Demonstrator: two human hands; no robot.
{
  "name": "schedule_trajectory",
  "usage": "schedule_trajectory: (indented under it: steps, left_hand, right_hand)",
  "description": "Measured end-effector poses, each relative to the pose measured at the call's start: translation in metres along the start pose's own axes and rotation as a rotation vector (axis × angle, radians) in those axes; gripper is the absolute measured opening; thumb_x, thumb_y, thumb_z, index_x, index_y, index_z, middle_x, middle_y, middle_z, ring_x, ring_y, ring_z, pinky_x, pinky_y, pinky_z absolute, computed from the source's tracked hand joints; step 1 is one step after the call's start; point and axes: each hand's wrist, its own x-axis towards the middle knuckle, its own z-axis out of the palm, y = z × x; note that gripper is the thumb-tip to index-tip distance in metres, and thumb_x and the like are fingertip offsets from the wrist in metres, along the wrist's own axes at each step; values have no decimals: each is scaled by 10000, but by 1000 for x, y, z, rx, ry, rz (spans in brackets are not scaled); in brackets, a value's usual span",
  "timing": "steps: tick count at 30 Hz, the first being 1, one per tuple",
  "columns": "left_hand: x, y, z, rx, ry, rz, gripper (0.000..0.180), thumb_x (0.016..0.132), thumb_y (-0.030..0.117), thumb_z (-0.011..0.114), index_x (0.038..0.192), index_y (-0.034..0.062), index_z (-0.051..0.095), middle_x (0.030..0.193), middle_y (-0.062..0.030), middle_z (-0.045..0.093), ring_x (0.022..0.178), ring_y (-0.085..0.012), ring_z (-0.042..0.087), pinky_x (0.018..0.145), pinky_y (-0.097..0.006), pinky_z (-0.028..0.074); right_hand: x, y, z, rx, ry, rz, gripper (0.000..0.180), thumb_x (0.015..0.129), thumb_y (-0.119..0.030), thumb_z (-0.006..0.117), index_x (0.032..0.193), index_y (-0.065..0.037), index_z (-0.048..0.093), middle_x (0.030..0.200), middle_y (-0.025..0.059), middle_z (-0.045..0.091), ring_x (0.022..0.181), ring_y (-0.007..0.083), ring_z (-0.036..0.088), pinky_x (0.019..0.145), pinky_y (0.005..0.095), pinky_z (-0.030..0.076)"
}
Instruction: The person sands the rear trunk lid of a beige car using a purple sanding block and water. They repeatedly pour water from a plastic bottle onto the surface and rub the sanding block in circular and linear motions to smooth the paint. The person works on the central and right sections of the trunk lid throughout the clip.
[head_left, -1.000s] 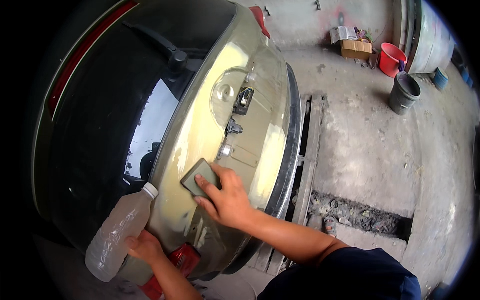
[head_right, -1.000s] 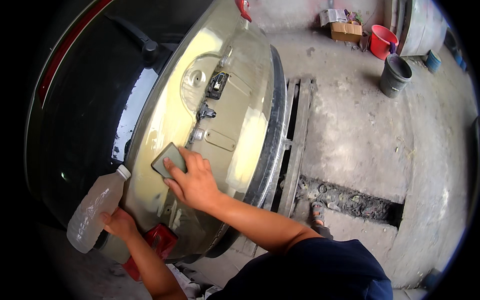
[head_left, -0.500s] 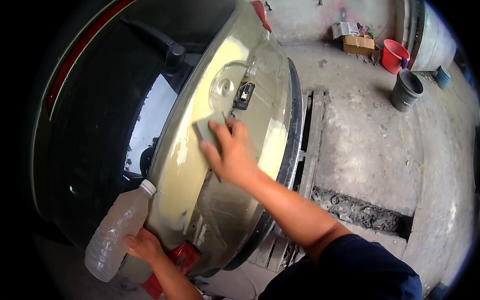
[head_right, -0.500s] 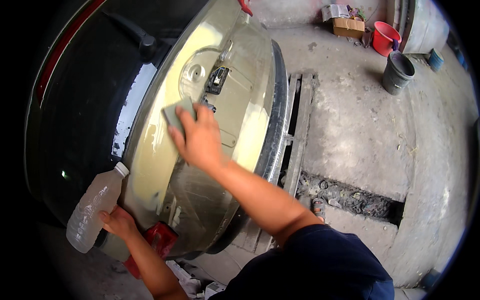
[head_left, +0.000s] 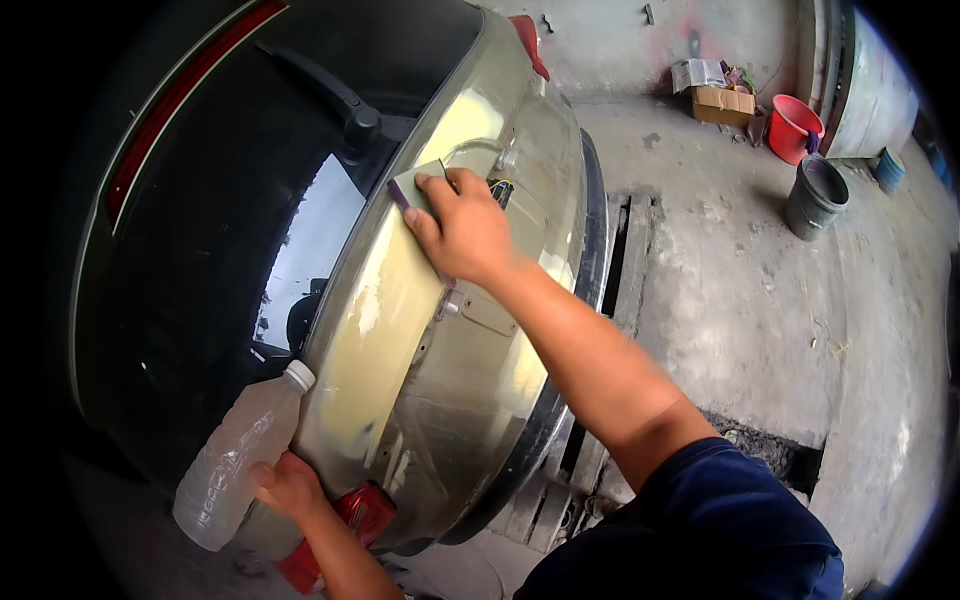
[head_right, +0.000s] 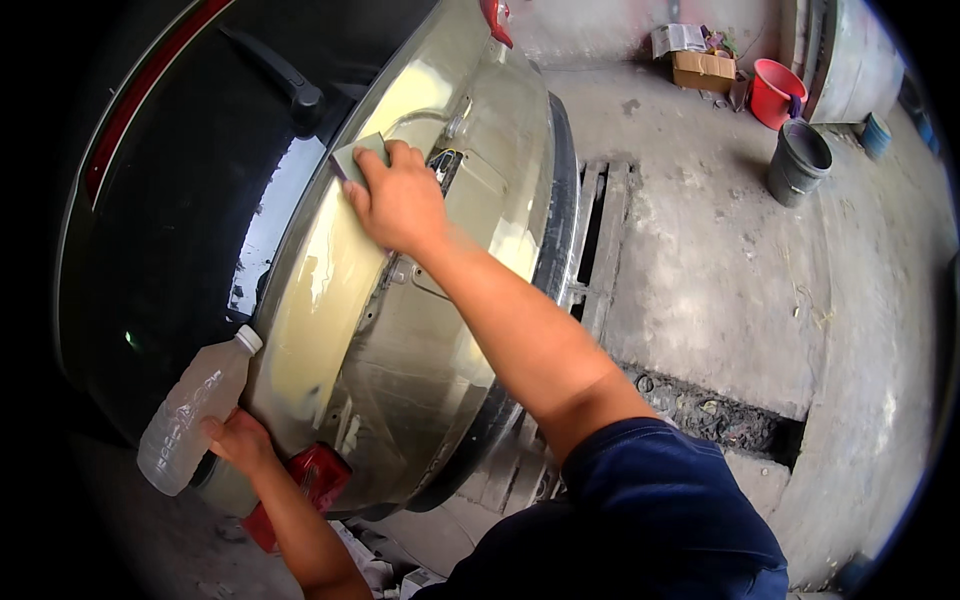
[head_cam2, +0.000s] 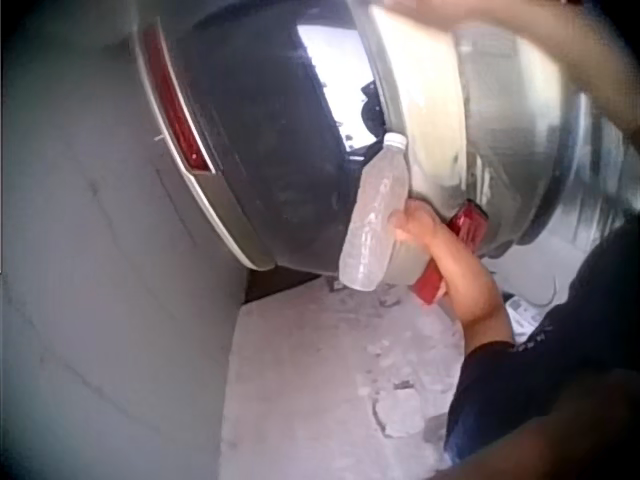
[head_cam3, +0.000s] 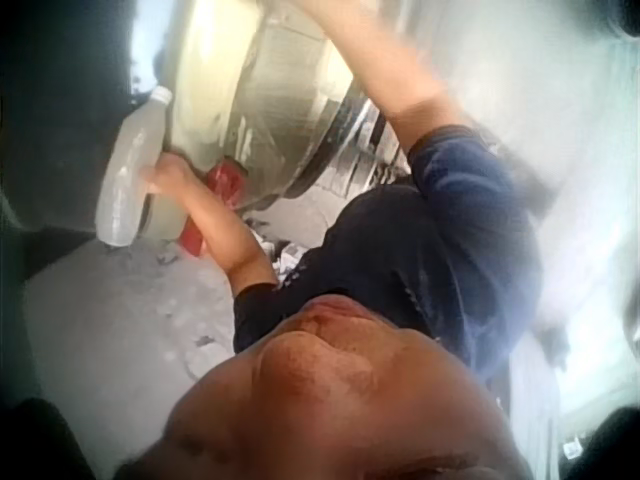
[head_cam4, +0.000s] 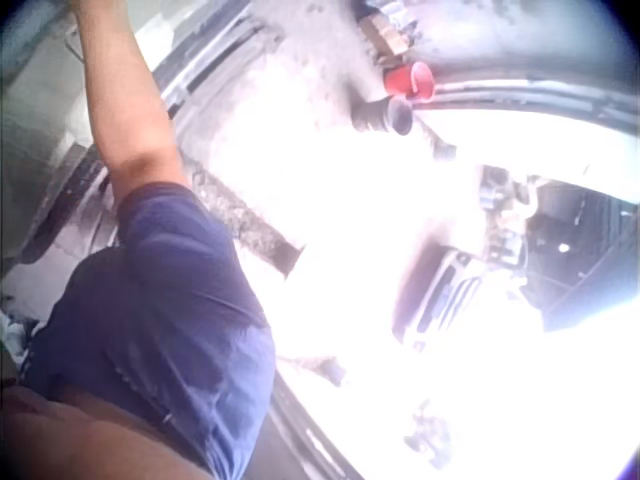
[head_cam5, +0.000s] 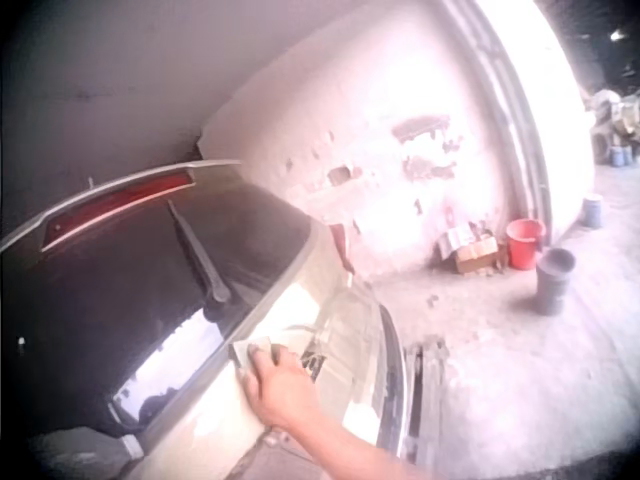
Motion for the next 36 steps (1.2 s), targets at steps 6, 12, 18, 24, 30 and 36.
schedule_trajectory:
  steps: [6, 12, 18, 24, 30, 36]
  left_hand:
    - [1, -17, -14, 11, 58, 50, 819, 833, 508, 731, 1358, -29, 402, 1347, -154, 481, 1216, -299, 489, 1069, -439, 392]
    - [-21, -25, -40, 866, -39, 139, 598, 886, 318, 710, 1312, -20, 461, 1285, -121, 556, 1146, -240, 536, 973, -382, 451]
    - [-15, 85, 89, 219, -401, 22, 411, 948, 160, 596, 1286, -52, 496, 1348, -199, 532, 1266, -362, 499, 1047, -479, 462]
    - [-23, 98, 95, 436, -659, 344, 429, 837, 89, 725, 1237, 62, 572, 1379, -207, 514, 1288, -375, 505, 1065, -461, 433]
    - [-22, 139, 99, 869, -1109, 567, 353, 800, 48, 690, 1127, 178, 660, 1356, -67, 561, 1299, -274, 518, 1039, -371, 474]
    - [-14, 135, 91, 829, -1284, 343, 626, 745, 137, 763, 1325, 115, 527, 1478, -98, 434, 1389, -287, 402, 1104, -408, 400]
  right_hand:
    - [-26, 6, -74, 1096, -188, 470, 469, 1020, -353, 454, 1411, -94, 450, 1323, 201, 534, 1188, 352, 550, 943, 492, 501]
    - [-90, 24, -109, 2029, -451, 805, 514, 1043, -408, 356, 1456, -102, 367, 1370, 190, 498, 1202, 377, 545, 926, 548, 528]
    - [-111, 30, -132, 1900, -545, 890, 626, 1031, -494, 352, 1474, -52, 348, 1386, 184, 488, 1176, 374, 570, 930, 506, 530]
    - [-145, 8, -125, 1772, -838, 908, 761, 836, -499, 724, 1322, 22, 456, 1179, 179, 604, 1076, 263, 627, 873, 400, 569]
    - [-185, -30, -116, 2176, -995, 1118, 757, 836, -518, 705, 1375, -39, 475, 1226, 148, 620, 1086, 266, 625, 928, 404, 522]
    - [-197, -32, -93, 2198, -954, 1170, 842, 837, -576, 670, 1442, -52, 409, 1344, 162, 557, 1192, 294, 583, 1012, 449, 479]
